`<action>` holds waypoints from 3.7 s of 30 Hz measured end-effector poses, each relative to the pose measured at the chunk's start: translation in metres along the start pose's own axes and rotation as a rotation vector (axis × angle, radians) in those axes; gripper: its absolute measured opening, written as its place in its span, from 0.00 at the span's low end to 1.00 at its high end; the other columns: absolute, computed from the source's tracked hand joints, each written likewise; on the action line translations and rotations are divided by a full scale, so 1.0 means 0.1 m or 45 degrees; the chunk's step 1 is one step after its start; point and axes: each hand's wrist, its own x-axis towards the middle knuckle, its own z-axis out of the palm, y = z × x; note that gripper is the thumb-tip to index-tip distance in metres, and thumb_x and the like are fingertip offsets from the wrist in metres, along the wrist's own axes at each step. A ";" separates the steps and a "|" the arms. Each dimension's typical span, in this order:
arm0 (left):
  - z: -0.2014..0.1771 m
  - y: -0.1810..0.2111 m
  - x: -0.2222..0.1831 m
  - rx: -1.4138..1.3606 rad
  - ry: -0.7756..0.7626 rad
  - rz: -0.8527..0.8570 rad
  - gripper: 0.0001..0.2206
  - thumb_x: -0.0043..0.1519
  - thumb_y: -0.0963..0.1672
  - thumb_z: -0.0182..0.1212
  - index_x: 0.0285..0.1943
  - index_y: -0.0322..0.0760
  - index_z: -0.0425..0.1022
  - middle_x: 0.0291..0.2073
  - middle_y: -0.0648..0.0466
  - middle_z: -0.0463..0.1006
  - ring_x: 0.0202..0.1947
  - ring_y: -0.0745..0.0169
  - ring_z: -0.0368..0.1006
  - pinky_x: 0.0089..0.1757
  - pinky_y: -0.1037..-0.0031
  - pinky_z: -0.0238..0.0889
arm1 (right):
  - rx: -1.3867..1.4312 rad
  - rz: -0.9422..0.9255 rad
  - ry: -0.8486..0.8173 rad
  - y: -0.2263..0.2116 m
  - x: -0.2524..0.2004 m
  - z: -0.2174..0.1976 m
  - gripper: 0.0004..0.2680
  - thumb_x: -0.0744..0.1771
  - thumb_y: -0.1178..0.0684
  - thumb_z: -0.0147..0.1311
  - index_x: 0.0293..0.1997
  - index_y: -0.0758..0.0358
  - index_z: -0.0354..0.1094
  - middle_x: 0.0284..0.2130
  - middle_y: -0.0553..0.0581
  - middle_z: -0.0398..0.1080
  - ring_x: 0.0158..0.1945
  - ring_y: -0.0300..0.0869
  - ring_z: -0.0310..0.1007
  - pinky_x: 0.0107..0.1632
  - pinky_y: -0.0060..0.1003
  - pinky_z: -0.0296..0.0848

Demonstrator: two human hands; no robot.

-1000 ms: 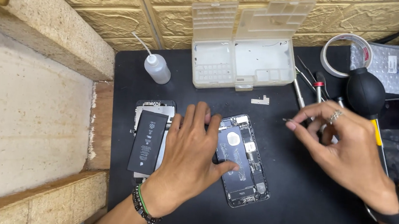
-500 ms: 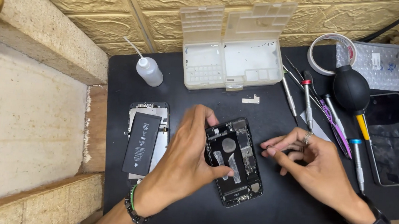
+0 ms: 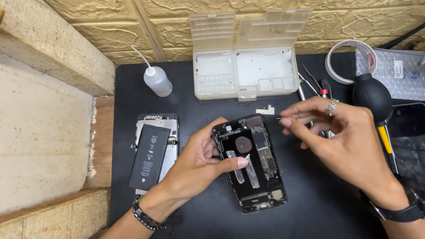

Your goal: Technician disassembling a mobile phone by removing the battery and unscrewing internal components on a repair bench.

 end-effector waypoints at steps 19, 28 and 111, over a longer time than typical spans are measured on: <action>0.15 -0.22 0.04 -0.640 0.238 0.025 0.18 0.47 0.33 0.74 0.43 0.36 0.72 0.34 0.53 0.79 0.38 0.59 0.77 0.41 0.67 0.76 | 0.419 -0.240 0.588 0.31 -0.29 0.50 0.02 0.72 0.62 0.50 0.47 0.70 0.66 0.27 0.64 0.70 0.28 0.45 0.79 0.32 0.27 0.73; 0.14 -0.07 -0.01 -0.012 0.154 0.255 0.08 0.50 0.39 0.77 0.37 0.33 0.84 0.30 0.51 0.85 0.30 0.69 0.79 0.35 0.84 0.74 | 0.187 -0.405 0.657 0.32 -0.30 0.43 0.02 0.72 0.65 0.48 0.46 0.76 0.65 0.42 0.72 0.67 0.20 0.50 0.78 0.23 0.28 0.69; 0.20 -0.04 -0.06 0.332 0.134 0.281 0.08 0.55 0.46 0.71 0.38 0.39 0.85 0.36 0.55 0.88 0.38 0.71 0.84 0.42 0.84 0.77 | -0.183 -0.826 0.045 0.08 -0.20 0.30 0.03 0.63 0.61 0.62 0.37 0.64 0.77 0.32 0.57 0.79 0.31 0.40 0.82 0.35 0.25 0.79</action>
